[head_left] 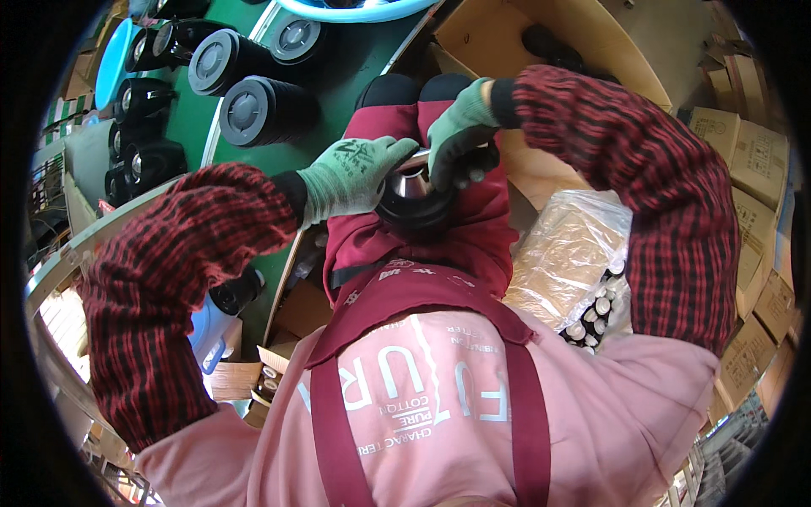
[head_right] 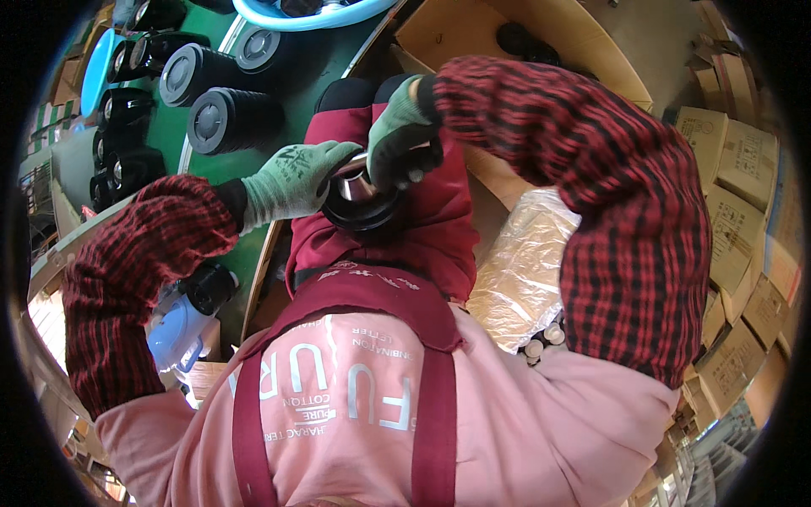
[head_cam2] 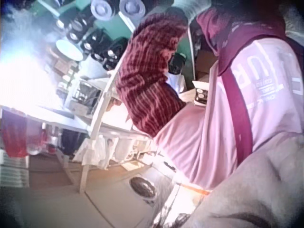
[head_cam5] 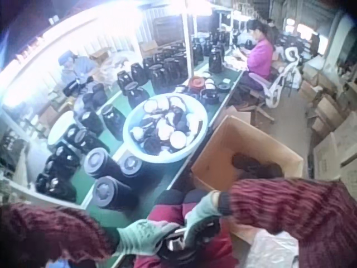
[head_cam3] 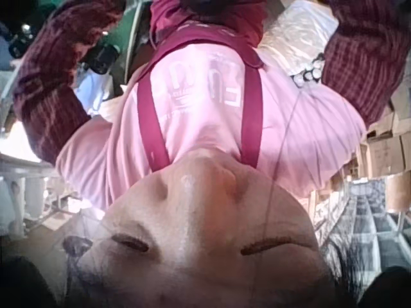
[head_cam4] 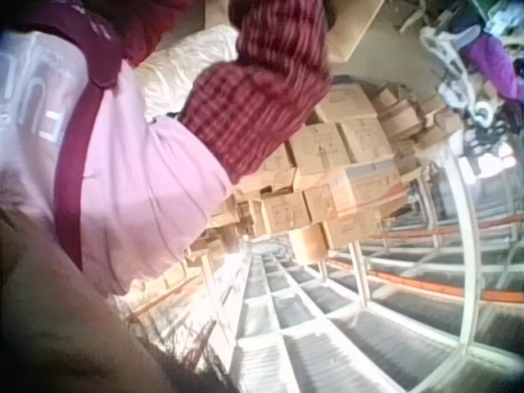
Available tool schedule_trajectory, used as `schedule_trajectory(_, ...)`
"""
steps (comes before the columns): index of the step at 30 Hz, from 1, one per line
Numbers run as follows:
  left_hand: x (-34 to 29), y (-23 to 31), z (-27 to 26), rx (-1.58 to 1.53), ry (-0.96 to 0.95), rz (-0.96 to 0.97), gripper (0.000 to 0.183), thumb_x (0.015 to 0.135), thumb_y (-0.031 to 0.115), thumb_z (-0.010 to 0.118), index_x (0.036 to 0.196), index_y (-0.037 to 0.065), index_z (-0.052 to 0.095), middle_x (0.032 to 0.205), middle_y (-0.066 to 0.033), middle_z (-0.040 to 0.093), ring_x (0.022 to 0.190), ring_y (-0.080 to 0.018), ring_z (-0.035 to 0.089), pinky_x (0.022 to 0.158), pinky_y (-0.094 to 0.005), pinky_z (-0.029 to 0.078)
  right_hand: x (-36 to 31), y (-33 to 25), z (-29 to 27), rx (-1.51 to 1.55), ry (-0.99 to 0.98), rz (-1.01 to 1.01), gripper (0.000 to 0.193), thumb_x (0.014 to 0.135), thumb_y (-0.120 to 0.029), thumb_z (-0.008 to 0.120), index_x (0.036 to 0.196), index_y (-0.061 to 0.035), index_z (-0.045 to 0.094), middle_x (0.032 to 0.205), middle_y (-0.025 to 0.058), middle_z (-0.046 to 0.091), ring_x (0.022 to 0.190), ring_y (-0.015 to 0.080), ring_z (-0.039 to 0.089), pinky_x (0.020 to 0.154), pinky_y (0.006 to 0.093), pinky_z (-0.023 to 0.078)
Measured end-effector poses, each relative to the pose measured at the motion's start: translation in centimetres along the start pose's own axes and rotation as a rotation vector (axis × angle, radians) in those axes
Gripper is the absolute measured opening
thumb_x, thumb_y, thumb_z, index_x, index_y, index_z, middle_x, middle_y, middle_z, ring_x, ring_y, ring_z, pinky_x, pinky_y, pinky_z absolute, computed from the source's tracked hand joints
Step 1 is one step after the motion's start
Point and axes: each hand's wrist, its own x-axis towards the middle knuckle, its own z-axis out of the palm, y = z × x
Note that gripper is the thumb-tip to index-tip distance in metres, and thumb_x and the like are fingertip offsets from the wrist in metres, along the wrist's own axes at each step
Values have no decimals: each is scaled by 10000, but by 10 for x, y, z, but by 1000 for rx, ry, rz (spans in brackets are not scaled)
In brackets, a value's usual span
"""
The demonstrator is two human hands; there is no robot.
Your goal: The person sits at a workstation and repeatedly picks up black cylindrical containers, inserts a white circular insert into each, and places the assembled units into a cardboard box. The person handles the containers one at a time and continues the cycle throughout the clip.
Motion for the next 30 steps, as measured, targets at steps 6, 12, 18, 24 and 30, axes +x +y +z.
schedule_trajectory(6,-5,-36,8,7,35,163,580,830,56,631,1398,136,539,1103,-141,688,973,-359,696,812,-440,550,14,-5,17,255,54,-264,176,880,-258,643,820,-100,694,620,-15,531,494,110,501,421,290,400)
schedule_trajectory(12,27,-72,10,290,-77,408,539,823,193,681,1355,181,597,1142,-50,672,956,-269,697,761,-384,577,-1,-28,62,823,209,-95,239,833,-275,686,695,-110,581,575,-24,470,417,77,408,380,262,334)
schedule_trajectory(18,81,-87,15,343,147,940,337,848,282,670,1155,149,633,1064,-70,609,942,-248,651,690,-374,577,21,-46,117,1520,185,-40,310,893,-279,657,676,-176,462,526,-26,395,373,126,338,389,309,282)
schedule_trajectory(24,88,-74,8,355,104,982,323,842,254,680,1149,162,636,1085,-54,608,985,-253,647,743,-382,583,41,-55,147,1696,202,-300,299,893,-416,645,745,-183,530,557,-30,368,446,157,336,468,310,305)
schedule_trajectory(30,43,-57,14,78,817,225,731,760,74,761,1448,87,518,1406,-144,555,1296,-340,544,1082,-410,465,-17,13,77,678,813,-191,522,935,-573,668,969,-57,740,730,73,713,540,169,634,522,332,515)
